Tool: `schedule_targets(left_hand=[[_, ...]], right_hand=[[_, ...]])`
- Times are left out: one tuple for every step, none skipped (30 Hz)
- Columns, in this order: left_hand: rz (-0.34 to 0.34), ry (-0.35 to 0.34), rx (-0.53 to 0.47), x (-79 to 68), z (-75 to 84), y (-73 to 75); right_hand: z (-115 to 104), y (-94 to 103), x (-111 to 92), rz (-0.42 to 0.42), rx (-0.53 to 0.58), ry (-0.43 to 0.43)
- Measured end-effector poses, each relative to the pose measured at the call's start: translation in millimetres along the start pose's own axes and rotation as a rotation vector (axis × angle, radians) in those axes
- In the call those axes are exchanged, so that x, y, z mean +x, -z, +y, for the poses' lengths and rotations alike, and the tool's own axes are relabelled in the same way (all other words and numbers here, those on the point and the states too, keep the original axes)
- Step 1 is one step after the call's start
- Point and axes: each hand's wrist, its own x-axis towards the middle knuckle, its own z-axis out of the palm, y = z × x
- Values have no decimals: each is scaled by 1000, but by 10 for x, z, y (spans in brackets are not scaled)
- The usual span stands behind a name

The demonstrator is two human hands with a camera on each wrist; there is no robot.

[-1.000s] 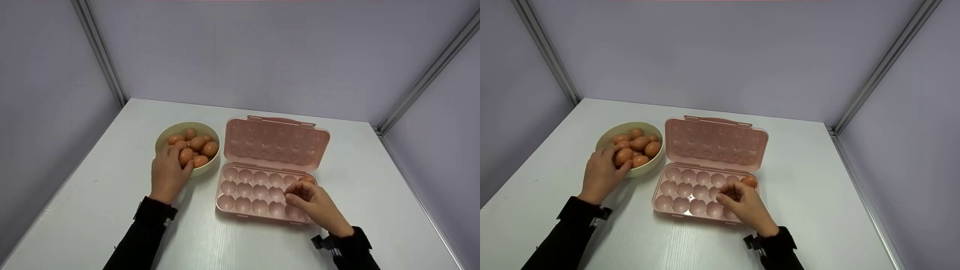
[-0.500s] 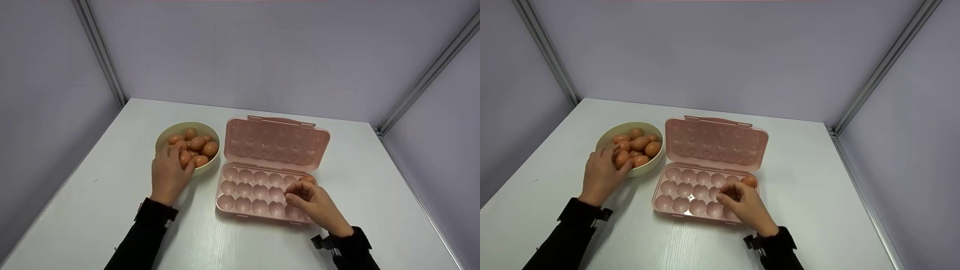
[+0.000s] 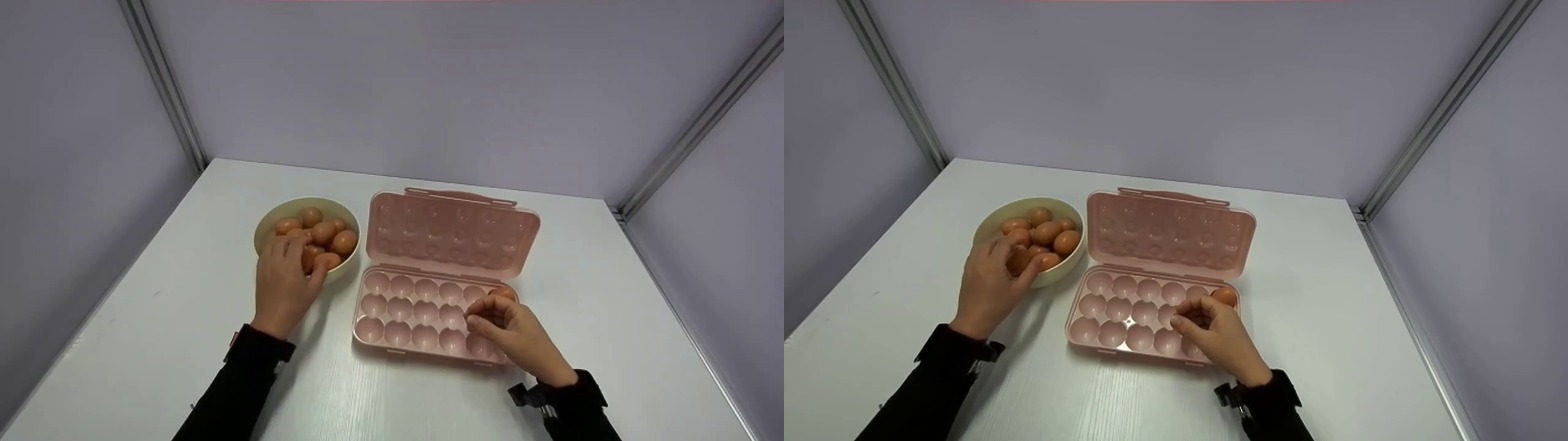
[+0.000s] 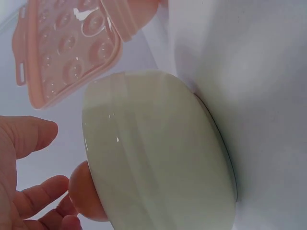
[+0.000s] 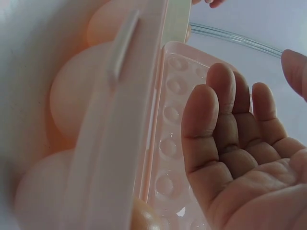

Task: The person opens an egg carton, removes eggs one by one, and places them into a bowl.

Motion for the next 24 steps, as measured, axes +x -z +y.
schedule_targets(left_hand=[[4,-4,-5,-2,5,-4],[6,-8,-11,-4,11,-7],[9,-11,-17,-10,20,-11],[12,-15,-22,-15,33,-16],[19,-22,-31,-20,48,-24],[28,-30,-43,-24,66,-36],[36,-40,-59,-30,89,-47],[40,-53,-76,-36,120,-56],[41,-63,-92,-46,155,-64],[40,-72,-111,-58,196,-75],[32,-80,-133,-73,240,-88],[20,-85,-157,-92,290,-105],[-11,-92,-187,-117,344,-133],[-44,-91,-218,-142,399,-166],[-79,-83,-254,-167,453,-206],[-110,-72,-295,-189,504,-259],[-137,-59,-330,-207,546,-318],[-160,-38,-362,-223,582,-377],[-184,-12,-393,-232,613,-430],[-202,26,-416,-231,632,-473],[-221,65,-436,-225,642,-510],[-243,104,-451,-215,648,-538],[-269,144,-463,-204,648,-559],[-302,189,-474,-189,652,-566]], right_hand=[[1,-1,0,0,1,-1],[2,-2,1,1,-1,-2],[3,-2,2,2,-4,-2],[5,-2,4,4,-8,-1],[6,-2,6,9,-15,0],[7,-2,7,15,-20,1],[9,-2,9,24,-26,2],[10,-2,11,37,-37,7],[10,-2,15,54,-46,11],[11,-4,15,74,-53,15],[11,-7,16,97,-61,23],[12,-10,17,122,-66,31],[15,-13,19,151,-74,38],[17,-17,20,182,-83,45],[18,-23,20,213,-88,52],[19,-26,19,247,-98,62],[22,-28,18,283,-112,70],[26,-29,14,324,-132,77],[28,-29,14,379,-174,82],[33,-31,14,437,-227,90],[42,-31,17,496,-289,100],[53,-29,20,551,-361,111],[64,-26,22,599,-432,114],[73,-22,26,637,-503,112]])
